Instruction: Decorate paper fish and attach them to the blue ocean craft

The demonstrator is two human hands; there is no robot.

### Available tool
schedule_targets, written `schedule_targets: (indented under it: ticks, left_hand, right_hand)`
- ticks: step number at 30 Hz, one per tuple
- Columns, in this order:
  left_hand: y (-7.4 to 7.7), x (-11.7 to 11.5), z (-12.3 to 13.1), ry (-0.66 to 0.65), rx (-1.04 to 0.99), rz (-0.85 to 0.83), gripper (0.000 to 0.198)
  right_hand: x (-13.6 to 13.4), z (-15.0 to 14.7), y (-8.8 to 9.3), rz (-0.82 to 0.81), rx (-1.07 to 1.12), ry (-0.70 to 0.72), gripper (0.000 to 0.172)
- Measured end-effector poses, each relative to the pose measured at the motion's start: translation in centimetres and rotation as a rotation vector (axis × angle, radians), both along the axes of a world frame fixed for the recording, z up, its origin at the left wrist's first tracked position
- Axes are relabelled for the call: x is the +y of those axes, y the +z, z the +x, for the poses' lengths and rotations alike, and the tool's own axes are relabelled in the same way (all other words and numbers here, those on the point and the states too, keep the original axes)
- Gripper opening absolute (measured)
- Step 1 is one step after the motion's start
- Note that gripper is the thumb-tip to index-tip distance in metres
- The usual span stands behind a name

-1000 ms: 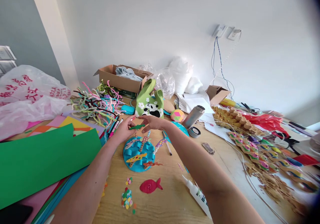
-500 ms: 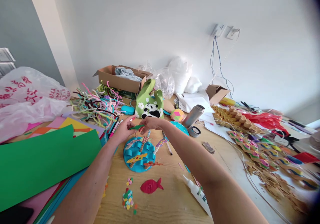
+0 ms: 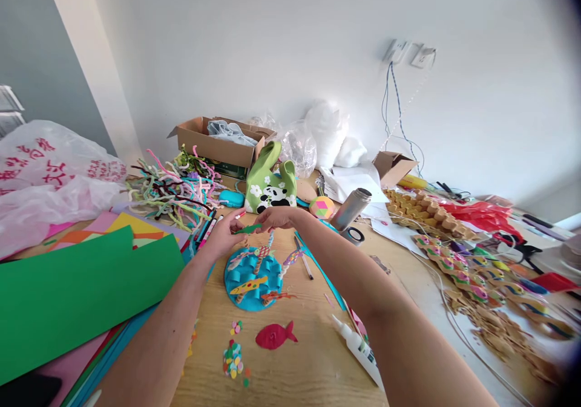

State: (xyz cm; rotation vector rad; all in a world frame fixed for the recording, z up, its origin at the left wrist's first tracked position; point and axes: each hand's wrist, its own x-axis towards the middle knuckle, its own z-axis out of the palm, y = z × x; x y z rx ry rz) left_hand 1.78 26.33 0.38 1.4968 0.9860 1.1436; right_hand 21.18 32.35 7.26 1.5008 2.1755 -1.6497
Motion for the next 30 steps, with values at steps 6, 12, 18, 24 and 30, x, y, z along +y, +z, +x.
schedule_targets:
  ticks: [6, 12, 18, 24, 30]
  left_hand:
    - [-0.4, 0.2, 0.0, 0.005, -0.005, 0.005, 0.079]
    - [-0.6, 0.2, 0.0, -0.018, 0.001, -0.002, 0.081]
    - [-0.5, 0.2, 0.0, -0.001, 0.033, 0.017, 0.082]
    - [-0.7, 0.4, 0.0, -0.002, 0.025, 0.024, 0.081]
    - [-0.6, 0.4, -0.2, 0.029, 0.030, 0.027, 0.079]
  right_hand:
    - [0.6, -1.2, -1.0, -0.076, 0.023, 0.045, 0.028]
    - [0.8, -2.0, -2.2, -0.145, 0.084, 0.112, 0.030]
    - [0.7, -1.5, -3.5, -0.161, 0.176, 0.115, 0.028]
    - [0.7, -1.5, -4.4, -0.169, 0.259, 0.086, 0.028]
    - [0.6, -1.2, -4.8, -0.190, 0.331, 0.038, 0.036]
